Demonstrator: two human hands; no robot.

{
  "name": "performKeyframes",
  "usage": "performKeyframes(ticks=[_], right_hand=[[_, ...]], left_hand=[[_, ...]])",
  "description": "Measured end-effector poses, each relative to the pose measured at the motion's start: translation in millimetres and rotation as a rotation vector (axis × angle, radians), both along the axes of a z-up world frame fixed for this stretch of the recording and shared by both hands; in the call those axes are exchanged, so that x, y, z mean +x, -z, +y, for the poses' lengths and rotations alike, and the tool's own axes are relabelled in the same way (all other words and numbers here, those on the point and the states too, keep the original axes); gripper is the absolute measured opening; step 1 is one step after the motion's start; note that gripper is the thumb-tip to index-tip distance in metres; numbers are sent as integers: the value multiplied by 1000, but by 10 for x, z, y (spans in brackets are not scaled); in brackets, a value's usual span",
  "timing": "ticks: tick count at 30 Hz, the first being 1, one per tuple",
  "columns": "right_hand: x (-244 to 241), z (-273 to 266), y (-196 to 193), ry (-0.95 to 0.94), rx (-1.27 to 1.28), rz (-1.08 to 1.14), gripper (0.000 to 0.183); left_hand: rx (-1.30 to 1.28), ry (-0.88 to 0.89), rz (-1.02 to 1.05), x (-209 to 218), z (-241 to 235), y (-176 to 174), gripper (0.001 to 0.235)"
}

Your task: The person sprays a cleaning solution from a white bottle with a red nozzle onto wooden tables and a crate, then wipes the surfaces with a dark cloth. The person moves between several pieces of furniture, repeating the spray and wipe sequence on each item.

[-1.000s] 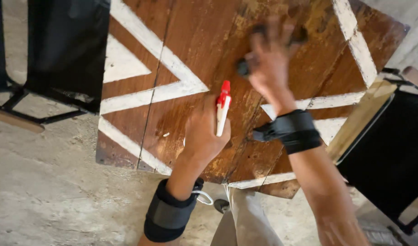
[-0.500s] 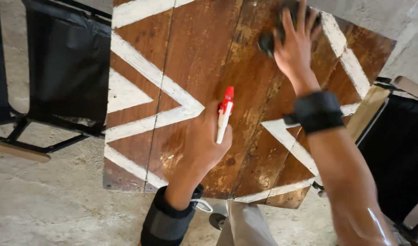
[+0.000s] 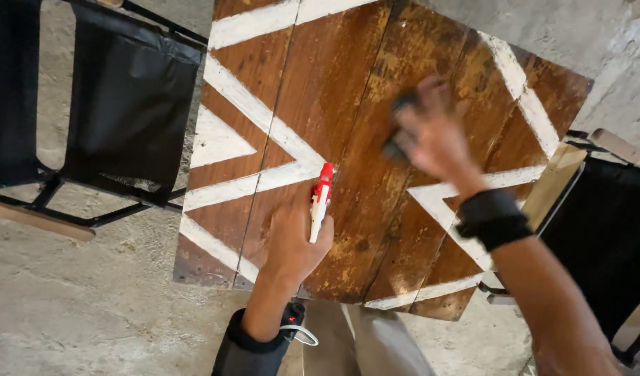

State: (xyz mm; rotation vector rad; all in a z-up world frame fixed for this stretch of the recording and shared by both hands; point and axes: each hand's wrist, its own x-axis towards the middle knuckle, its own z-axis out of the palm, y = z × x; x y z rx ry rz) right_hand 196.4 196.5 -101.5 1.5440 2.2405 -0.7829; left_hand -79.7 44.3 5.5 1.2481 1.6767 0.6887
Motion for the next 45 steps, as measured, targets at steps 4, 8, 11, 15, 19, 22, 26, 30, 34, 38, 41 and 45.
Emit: performKeyframes(ticks=[4, 8, 11, 15, 19, 22, 26, 30, 34, 38, 41, 45], right_hand=[[243, 482, 560, 207, 167, -32, 38], [-596, 194, 395, 149, 239, 36, 56], [-1087, -430, 201, 29, 196, 90, 47], [-1015, -980, 412, -69, 259, 288, 40], [-1024, -294, 381, -14, 170, 157, 46], [-1136, 318, 612, 160, 296, 154, 57], [-1645, 1337, 1323, 178, 496, 195, 62], [-2834, 1516, 1029, 175, 435, 160, 63], [-3400, 918, 347, -4, 190, 87, 52], [-3040, 601, 321, -136, 187, 202, 55], [-2565, 657, 353, 62, 162, 111, 57], [-2305, 1028, 732, 203, 403, 125, 59]], left_hand=[[6, -55, 0, -92, -149, 12, 29], [-35, -134, 81, -200, -90, -60, 25], [-62, -129, 106, -293, 123, -249, 30], [121, 0, 37, -405, 260, -221, 40], [12, 53, -72, -663, 361, -56, 33], [-81, 53, -78, -981, 243, -7, 30], [99, 3, -132, -1593, 360, -28, 35], [42, -1, -19, -2026, 331, 1, 41], [-108, -19, -110, -2178, 435, 67, 41], [43, 25, -34, -2149, 608, 121, 31], [-7, 57, -39, -2158, 712, 86, 24], [116, 53, -102, -2259, 793, 42, 38]])
